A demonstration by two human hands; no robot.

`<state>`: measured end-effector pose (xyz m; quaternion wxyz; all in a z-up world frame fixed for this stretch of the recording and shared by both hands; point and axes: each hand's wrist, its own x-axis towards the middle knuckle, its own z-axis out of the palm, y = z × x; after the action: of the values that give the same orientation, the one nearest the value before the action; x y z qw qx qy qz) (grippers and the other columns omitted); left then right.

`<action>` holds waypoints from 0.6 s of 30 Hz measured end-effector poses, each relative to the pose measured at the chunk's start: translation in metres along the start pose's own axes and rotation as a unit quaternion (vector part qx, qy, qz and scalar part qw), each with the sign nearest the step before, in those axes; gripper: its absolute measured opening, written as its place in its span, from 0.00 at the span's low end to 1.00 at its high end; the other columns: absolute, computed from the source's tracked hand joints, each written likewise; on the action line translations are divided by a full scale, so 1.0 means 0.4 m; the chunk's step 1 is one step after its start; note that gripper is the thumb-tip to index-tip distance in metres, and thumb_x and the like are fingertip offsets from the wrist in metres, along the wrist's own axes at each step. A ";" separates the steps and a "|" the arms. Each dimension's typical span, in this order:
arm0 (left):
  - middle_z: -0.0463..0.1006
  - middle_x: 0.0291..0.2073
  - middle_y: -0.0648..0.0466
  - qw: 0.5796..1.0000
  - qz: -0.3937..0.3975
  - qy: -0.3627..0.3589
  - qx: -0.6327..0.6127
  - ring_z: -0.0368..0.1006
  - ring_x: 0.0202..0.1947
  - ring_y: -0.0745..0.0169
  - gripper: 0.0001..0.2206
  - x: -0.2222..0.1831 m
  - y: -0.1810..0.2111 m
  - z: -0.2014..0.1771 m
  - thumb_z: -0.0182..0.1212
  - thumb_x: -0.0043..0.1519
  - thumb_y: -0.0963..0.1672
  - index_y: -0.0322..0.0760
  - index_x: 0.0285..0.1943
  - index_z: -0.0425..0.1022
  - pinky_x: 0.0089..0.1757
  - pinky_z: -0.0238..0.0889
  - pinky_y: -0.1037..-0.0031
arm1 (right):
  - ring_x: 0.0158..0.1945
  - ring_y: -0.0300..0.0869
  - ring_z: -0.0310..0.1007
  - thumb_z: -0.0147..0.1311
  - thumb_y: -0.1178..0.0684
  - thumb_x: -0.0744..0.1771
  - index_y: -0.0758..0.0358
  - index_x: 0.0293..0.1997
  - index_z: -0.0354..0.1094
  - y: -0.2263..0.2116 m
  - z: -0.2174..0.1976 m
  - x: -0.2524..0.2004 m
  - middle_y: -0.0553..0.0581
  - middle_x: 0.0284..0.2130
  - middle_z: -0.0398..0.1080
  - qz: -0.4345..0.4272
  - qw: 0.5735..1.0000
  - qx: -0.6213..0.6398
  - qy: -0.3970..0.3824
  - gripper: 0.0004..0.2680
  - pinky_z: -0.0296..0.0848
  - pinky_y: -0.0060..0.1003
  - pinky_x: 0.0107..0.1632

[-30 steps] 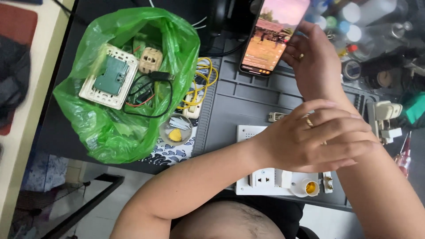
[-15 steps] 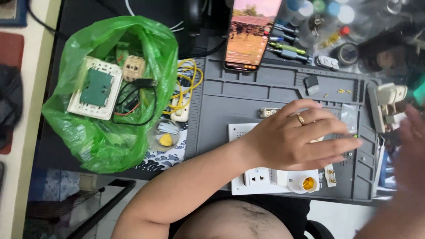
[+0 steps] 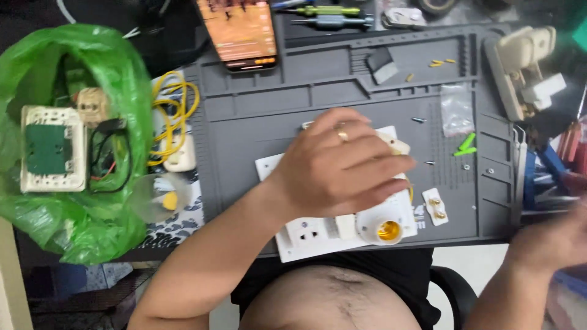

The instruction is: Assembling an electrical panel by mounting sockets, switches, and digital meters onto a perforated board while using a smartphone for reference.

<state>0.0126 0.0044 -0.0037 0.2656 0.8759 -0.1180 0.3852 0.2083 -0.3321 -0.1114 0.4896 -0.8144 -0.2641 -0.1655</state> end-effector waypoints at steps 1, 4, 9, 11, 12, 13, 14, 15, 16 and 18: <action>0.84 0.36 0.53 1.000 0.002 -0.003 -0.007 0.79 0.36 0.56 0.06 0.001 0.000 -0.006 0.63 0.72 0.44 0.38 0.49 0.82 0.51 0.68 0.64 | 0.66 0.62 0.78 0.40 0.53 0.82 0.82 0.58 0.73 0.011 0.005 -0.005 0.76 0.59 0.77 0.005 1.000 -0.006 0.004 0.16 0.76 0.53 0.70; 0.86 0.39 0.53 1.000 -0.008 -0.016 -0.009 0.81 0.38 0.58 0.12 0.009 0.005 -0.006 0.56 0.74 0.46 0.38 0.49 0.84 0.50 0.72 0.60 | 0.59 0.70 0.77 0.46 0.49 0.81 0.86 0.53 0.67 -0.012 0.003 -0.003 0.84 0.52 0.73 -0.038 0.996 0.053 0.061 0.18 0.77 0.62 0.65; 0.81 0.36 0.54 0.994 -0.069 -0.083 0.003 0.77 0.34 0.55 0.09 0.023 0.008 -0.008 0.61 0.71 0.47 0.40 0.49 0.82 0.50 0.70 0.56 | 0.50 0.55 0.67 0.50 0.53 0.78 0.77 0.53 0.67 -0.147 0.024 0.062 0.71 0.45 0.70 -0.044 0.999 -0.012 0.001 0.11 0.63 0.48 0.60; 0.81 0.36 0.55 0.993 -0.071 -0.091 0.002 0.77 0.35 0.57 0.08 0.022 0.006 0.000 0.63 0.70 0.47 0.40 0.48 0.83 0.51 0.70 0.57 | 0.50 0.55 0.69 0.50 0.53 0.77 0.76 0.54 0.65 -0.138 0.020 0.064 0.70 0.45 0.69 -0.029 1.000 0.002 0.012 0.10 0.65 0.46 0.59; 0.82 0.36 0.56 0.992 -0.076 -0.098 0.011 0.77 0.36 0.58 0.07 0.020 0.005 -0.003 0.65 0.69 0.46 0.41 0.47 0.84 0.51 0.70 0.58 | 0.50 0.54 0.70 0.50 0.53 0.77 0.74 0.54 0.63 -0.136 0.023 0.065 0.69 0.46 0.67 -0.019 0.999 0.025 0.019 0.10 0.67 0.44 0.59; 0.82 0.36 0.56 0.992 -0.075 -0.101 0.010 0.77 0.36 0.58 0.07 0.021 0.004 0.000 0.65 0.69 0.46 0.41 0.47 0.84 0.51 0.70 0.58 | 0.50 0.54 0.70 0.50 0.53 0.77 0.74 0.54 0.63 -0.133 0.021 0.067 0.69 0.46 0.67 -0.016 0.999 0.024 0.021 0.10 0.67 0.44 0.59; 0.81 0.35 0.55 0.992 -0.080 -0.096 0.006 0.77 0.35 0.57 0.08 0.020 0.003 0.001 0.64 0.69 0.46 0.39 0.46 0.84 0.50 0.71 0.58 | 0.50 0.55 0.70 0.50 0.53 0.77 0.74 0.53 0.63 -0.133 0.019 0.067 0.69 0.45 0.68 -0.018 0.999 0.017 0.030 0.09 0.67 0.45 0.59; 0.81 0.35 0.55 0.992 -0.085 -0.091 0.003 0.76 0.35 0.56 0.08 0.020 0.001 0.001 0.64 0.69 0.46 0.38 0.46 0.84 0.49 0.71 0.57 | 0.50 0.55 0.70 0.50 0.54 0.77 0.74 0.53 0.64 -0.133 0.020 0.070 0.69 0.44 0.68 -0.022 0.999 0.011 0.039 0.09 0.67 0.45 0.60; 0.81 0.35 0.55 0.992 -0.084 -0.092 0.004 0.76 0.35 0.56 0.08 0.019 0.001 -0.001 0.64 0.69 0.46 0.38 0.46 0.84 0.49 0.71 0.57 | 0.50 0.55 0.70 0.50 0.54 0.77 0.74 0.53 0.64 -0.127 0.020 0.070 0.69 0.44 0.68 -0.020 0.999 0.012 0.040 0.09 0.67 0.45 0.60; 0.81 0.35 0.53 0.991 -0.088 -0.100 0.004 0.75 0.35 0.56 0.09 0.018 0.001 -0.003 0.63 0.69 0.46 0.37 0.47 0.84 0.50 0.71 0.57 | 0.48 0.54 0.72 0.52 0.53 0.77 0.72 0.53 0.64 -0.117 0.014 0.069 0.68 0.45 0.68 -0.016 0.998 0.031 0.055 0.09 0.68 0.44 0.58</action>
<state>0.0167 0.0047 0.0023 0.2816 0.9182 -0.0645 0.2710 0.2027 -0.3018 -0.0664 0.5254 -0.7845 -0.2546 -0.2091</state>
